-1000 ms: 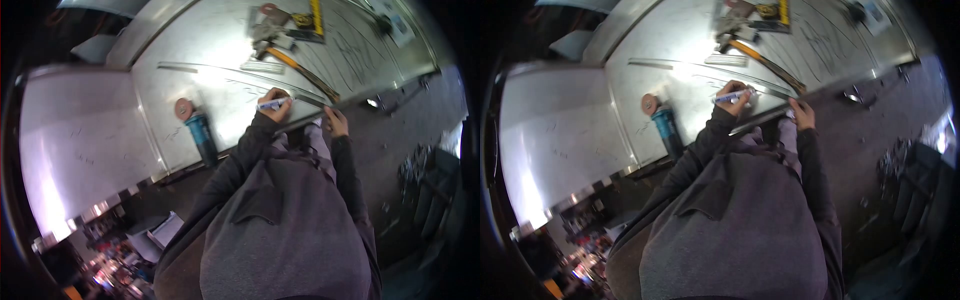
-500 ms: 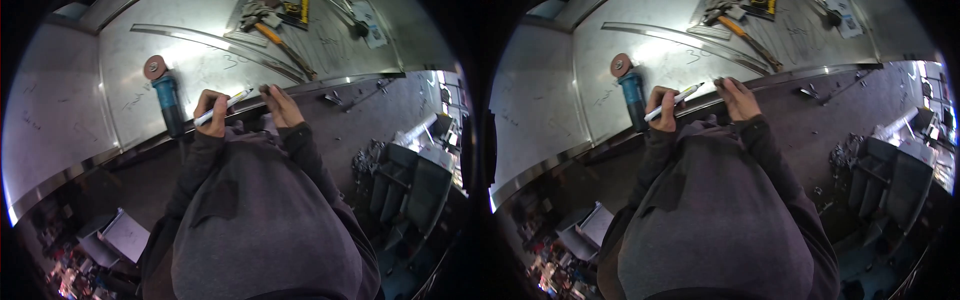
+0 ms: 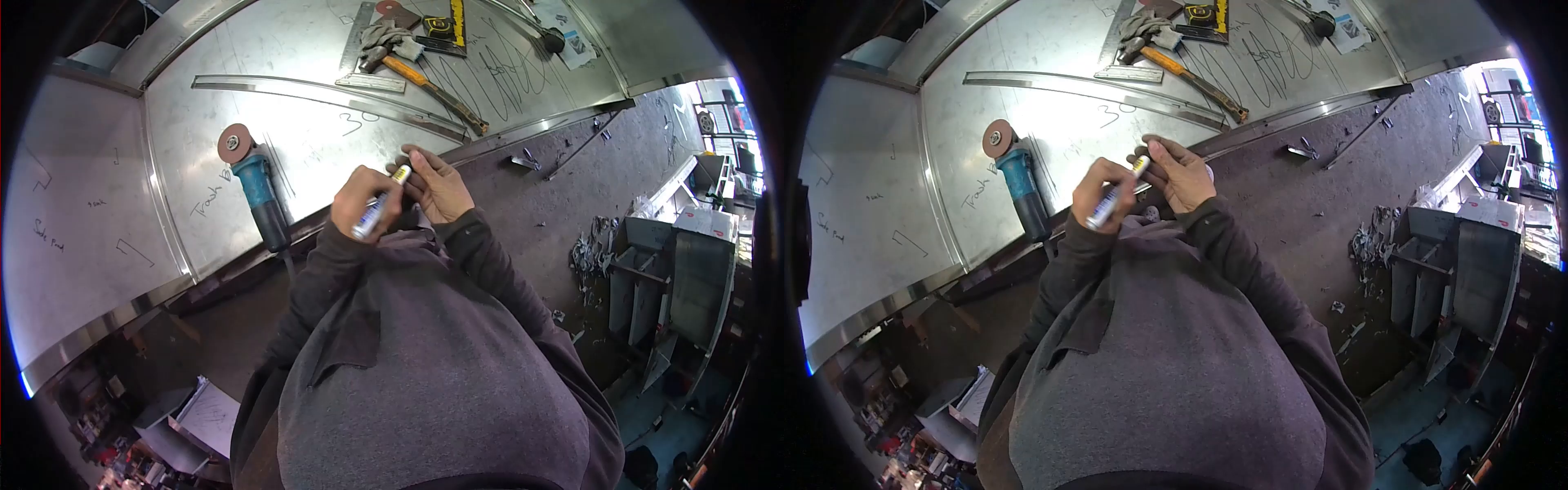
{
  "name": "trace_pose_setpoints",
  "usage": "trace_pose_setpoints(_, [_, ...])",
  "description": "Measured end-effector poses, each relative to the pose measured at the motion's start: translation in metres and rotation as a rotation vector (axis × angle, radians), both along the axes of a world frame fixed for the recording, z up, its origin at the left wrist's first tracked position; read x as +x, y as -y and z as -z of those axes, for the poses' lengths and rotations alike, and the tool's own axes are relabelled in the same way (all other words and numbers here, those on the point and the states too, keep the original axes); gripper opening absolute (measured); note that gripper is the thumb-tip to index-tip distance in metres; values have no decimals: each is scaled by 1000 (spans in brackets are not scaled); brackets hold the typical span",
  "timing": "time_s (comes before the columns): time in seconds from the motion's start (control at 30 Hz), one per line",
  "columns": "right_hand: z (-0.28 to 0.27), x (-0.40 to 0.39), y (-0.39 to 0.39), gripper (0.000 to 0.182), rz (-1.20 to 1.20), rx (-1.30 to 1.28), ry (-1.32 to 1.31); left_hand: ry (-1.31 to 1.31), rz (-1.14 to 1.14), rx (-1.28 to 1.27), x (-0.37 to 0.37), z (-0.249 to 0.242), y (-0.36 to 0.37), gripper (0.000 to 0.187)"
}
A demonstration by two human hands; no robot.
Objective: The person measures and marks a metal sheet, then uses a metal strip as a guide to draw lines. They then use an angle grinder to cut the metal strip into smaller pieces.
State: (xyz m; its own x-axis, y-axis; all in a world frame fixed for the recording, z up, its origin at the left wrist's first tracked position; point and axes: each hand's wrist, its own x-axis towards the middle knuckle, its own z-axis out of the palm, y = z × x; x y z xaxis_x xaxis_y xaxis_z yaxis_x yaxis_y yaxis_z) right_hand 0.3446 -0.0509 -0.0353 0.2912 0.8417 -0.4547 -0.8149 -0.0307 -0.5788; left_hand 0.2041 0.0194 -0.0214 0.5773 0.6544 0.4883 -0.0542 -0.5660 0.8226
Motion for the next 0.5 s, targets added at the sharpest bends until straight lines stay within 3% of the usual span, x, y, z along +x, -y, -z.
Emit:
trace_pose_setpoints(0.03, [0,3,1,33,-8,5,-6,-28,68,228,3,-2,-5,12])
trace_pose_setpoints(0.17, [3,29,1,29,-111,-72,34,-75,93,522,22,5,-18,21])
trace_pose_setpoints(0.3, [38,63,-17,26,-216,-20,25,-284,138,457,35,12,-38,30])
trace_pose_setpoints(0.37, [50,94,-42,26,-119,-34,219,-473,-24,450,41,22,-54,50])
trace_pose_setpoints(0.4, [53,118,-57,25,-56,-50,313,-452,-119,306,36,23,-61,67])
trace_pose_setpoints(0.47, [52,165,-84,25,125,-55,448,-496,-499,353,11,36,-81,59])
trace_pose_setpoints(0.5, [48,179,-96,26,243,-43,490,-640,-685,395,-12,41,-89,57])
